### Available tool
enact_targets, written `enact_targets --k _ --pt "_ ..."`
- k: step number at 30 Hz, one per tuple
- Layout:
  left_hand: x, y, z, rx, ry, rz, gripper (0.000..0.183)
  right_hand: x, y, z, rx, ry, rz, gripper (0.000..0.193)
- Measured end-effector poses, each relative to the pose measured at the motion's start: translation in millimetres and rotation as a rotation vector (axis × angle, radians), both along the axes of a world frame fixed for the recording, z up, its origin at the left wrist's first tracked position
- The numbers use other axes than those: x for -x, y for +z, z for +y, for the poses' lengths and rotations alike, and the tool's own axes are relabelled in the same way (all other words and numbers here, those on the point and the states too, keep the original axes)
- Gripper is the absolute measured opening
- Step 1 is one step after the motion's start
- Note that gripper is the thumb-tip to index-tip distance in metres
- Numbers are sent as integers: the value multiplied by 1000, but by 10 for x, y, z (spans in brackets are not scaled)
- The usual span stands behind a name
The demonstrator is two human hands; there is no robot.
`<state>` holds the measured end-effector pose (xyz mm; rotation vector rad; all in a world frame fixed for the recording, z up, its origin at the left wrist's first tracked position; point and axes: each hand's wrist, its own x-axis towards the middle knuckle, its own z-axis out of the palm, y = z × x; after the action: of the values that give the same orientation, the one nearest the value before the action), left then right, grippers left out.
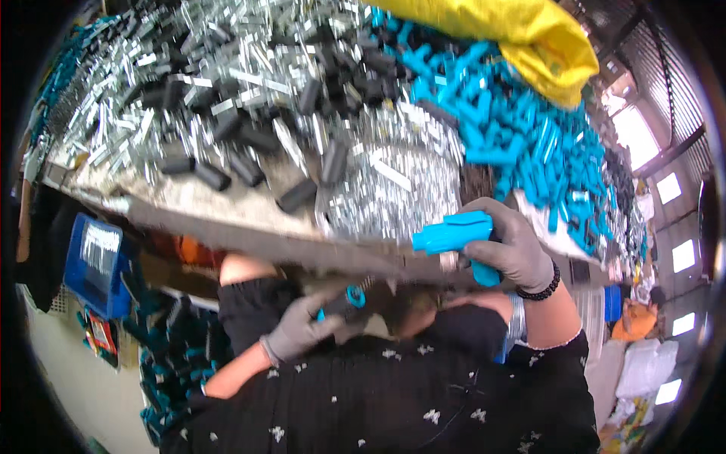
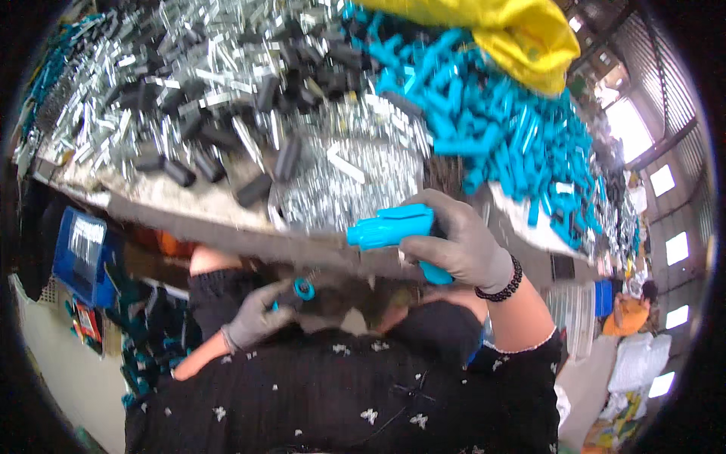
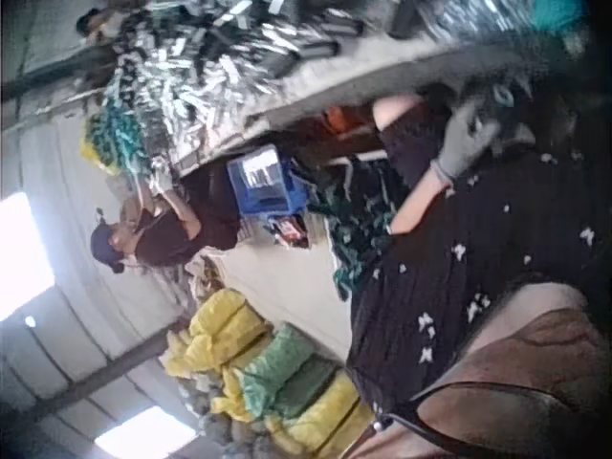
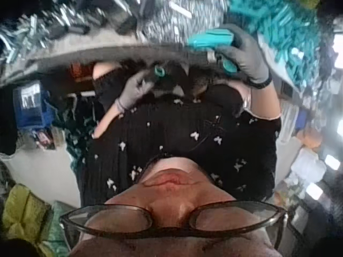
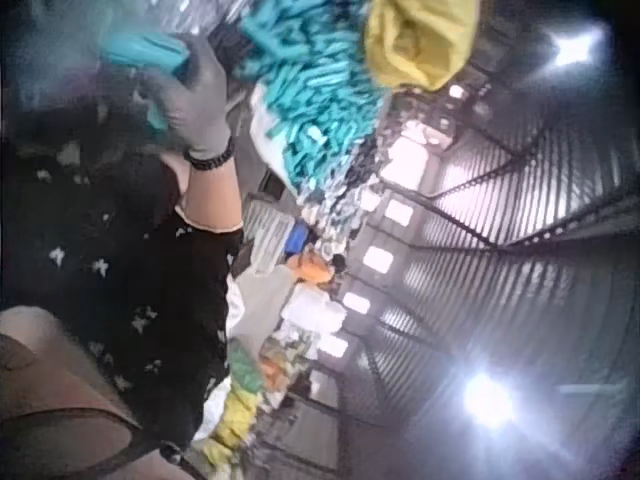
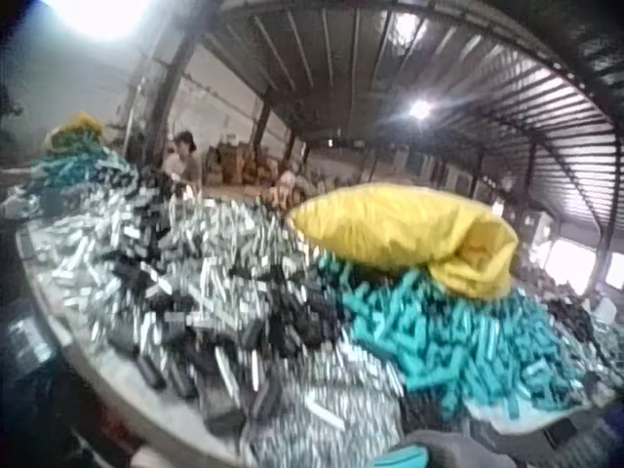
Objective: The person assembles tools by fitting metal rods, pins, and springs into cylindrical components and plastic handles by hand, placing the assembled tools into a storage box.
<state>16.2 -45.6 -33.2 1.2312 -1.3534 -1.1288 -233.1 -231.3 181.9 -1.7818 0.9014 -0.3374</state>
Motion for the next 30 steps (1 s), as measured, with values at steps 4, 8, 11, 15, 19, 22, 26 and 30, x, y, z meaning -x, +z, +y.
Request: enact_targets --k 4,8,11,15,19,22,26,30 --pt "127 323 154 96 55 -136 45 109 -72 370 -53 67 185 31" --pt "263 344 345 147 4 -283 47 333 -444 551 82 217 197 33" --pt "307 514 494 16 -78 -409 49 426 -386 738 670 466 189 38" --pt "301 709 608 -216 -322 -165 39 452 -331 984 1015 813 238 47" --pt "416 753 700 -254 -408 -137 37 519 -356 1092 1054 812 191 43" --pt "582 789 776 -39 -226 -365 39 620 -451 1126 414 605 235 36" --pt "699 601 850 158 -3 -534 43 726 -598 1247 -114 211 -80 33" --pt "682 692 865 -4 -36 -385 48 923 -881 1285 347 479 -417 51"
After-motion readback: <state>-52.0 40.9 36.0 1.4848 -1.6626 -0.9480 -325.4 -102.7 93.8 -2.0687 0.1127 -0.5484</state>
